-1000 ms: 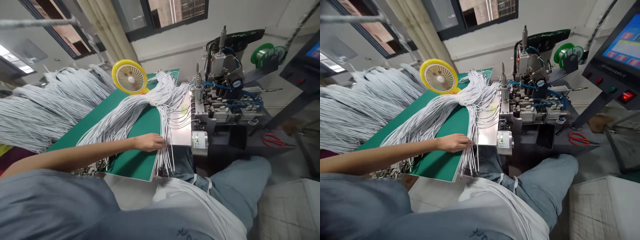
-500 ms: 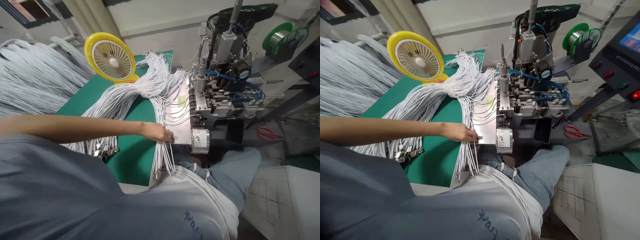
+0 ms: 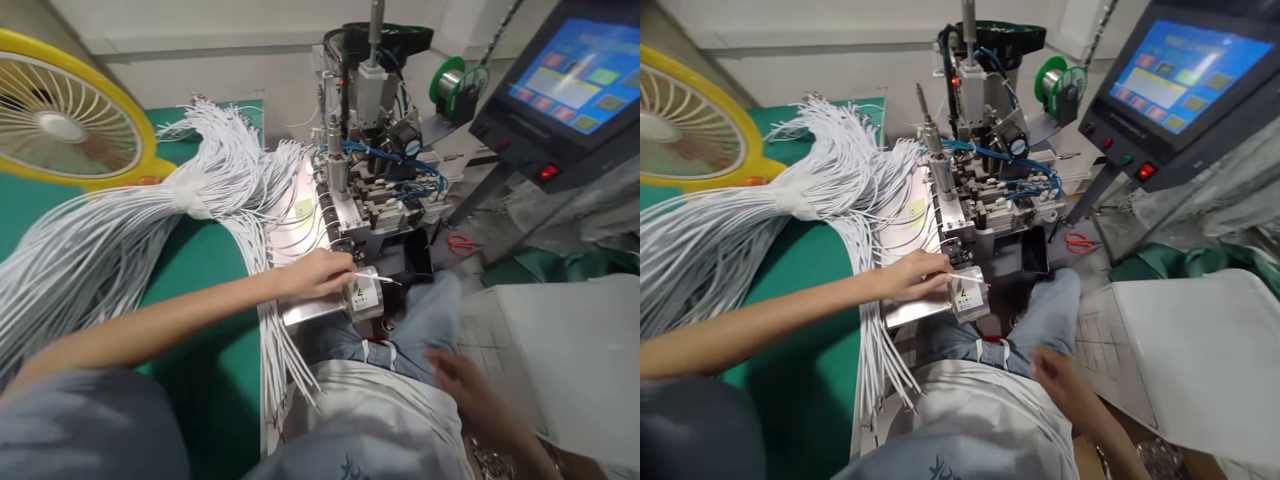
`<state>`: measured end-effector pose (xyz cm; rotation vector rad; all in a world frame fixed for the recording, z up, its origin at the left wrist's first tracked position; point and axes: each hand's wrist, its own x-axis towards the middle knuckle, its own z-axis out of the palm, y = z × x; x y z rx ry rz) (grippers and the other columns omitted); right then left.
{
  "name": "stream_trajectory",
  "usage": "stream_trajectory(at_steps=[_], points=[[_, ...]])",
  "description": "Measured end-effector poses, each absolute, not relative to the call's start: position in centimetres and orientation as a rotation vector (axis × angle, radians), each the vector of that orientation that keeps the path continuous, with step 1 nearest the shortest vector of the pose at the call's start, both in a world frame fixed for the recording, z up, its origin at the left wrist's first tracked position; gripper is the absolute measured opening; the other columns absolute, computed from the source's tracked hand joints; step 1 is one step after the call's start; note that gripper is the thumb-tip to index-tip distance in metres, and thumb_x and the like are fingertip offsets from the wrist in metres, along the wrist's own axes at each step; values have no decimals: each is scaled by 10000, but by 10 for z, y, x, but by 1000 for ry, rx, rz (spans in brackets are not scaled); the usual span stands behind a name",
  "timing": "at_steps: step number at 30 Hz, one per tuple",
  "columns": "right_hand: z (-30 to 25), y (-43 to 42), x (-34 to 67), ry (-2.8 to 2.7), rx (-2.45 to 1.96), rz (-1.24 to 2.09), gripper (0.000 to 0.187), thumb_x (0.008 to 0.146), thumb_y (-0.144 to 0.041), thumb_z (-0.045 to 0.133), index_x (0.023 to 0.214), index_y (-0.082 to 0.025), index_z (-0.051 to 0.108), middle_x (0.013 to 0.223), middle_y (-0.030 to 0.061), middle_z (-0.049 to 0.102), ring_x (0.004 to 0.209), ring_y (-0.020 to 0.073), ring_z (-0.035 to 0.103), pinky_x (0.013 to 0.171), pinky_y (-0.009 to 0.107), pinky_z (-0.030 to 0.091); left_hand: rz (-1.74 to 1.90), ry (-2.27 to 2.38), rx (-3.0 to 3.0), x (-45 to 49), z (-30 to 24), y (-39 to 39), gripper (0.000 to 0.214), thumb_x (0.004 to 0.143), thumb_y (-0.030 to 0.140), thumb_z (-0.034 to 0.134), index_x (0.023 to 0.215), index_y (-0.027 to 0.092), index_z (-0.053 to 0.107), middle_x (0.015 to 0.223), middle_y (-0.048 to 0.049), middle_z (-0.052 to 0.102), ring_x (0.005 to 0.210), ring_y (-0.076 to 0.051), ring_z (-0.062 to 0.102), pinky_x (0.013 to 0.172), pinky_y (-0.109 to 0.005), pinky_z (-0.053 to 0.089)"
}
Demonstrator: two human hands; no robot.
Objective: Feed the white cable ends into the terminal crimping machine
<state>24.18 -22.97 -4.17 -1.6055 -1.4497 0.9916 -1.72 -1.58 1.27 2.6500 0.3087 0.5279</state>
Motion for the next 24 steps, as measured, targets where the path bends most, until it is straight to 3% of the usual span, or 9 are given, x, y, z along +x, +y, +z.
stream_trajectory(at_steps=[2,6,13,20,24], points=[[-39,-183,226,-1317,-1480,995,160,799,-310,590,857,-180,663,531,-25,555,461,110,516,439,230,454,663,313,2526,-2,9,-19,228,936,247,398,866,141,586,718,-35,573,626,-102,514,593,-215,417],[-12,-119,185,-1182,-1149,885,98,768,-229,617,848,-194,662,813,22,657,668,121,619,575,230,515,901,373,2371,10,9,-32,169,909,186,462,970,139,612,818,-60,607,739,-118,551,656,-232,449],[6,-113,159,-1302,-1046,664,93,795,-168,607,813,-204,690,771,17,667,662,115,612,589,232,503,986,358,2330,0,23,-39,217,905,145,458,1071,150,598,825,-43,534,756,-113,523,660,-228,448],[2,-105,148,-1142,-1125,608,87,790,-178,590,719,-187,640,683,-1,605,608,108,571,542,223,471,1040,456,2309,2,21,-36,185,901,149,459,924,142,642,731,-24,522,680,-104,508,587,-211,419],[4,-97,150,-1217,-1162,600,92,775,-205,608,711,-180,670,703,22,647,615,125,587,546,241,483,1067,467,2287,1,18,-37,193,897,143,456,909,151,648,704,-23,548,654,-102,528,571,-208,425]])
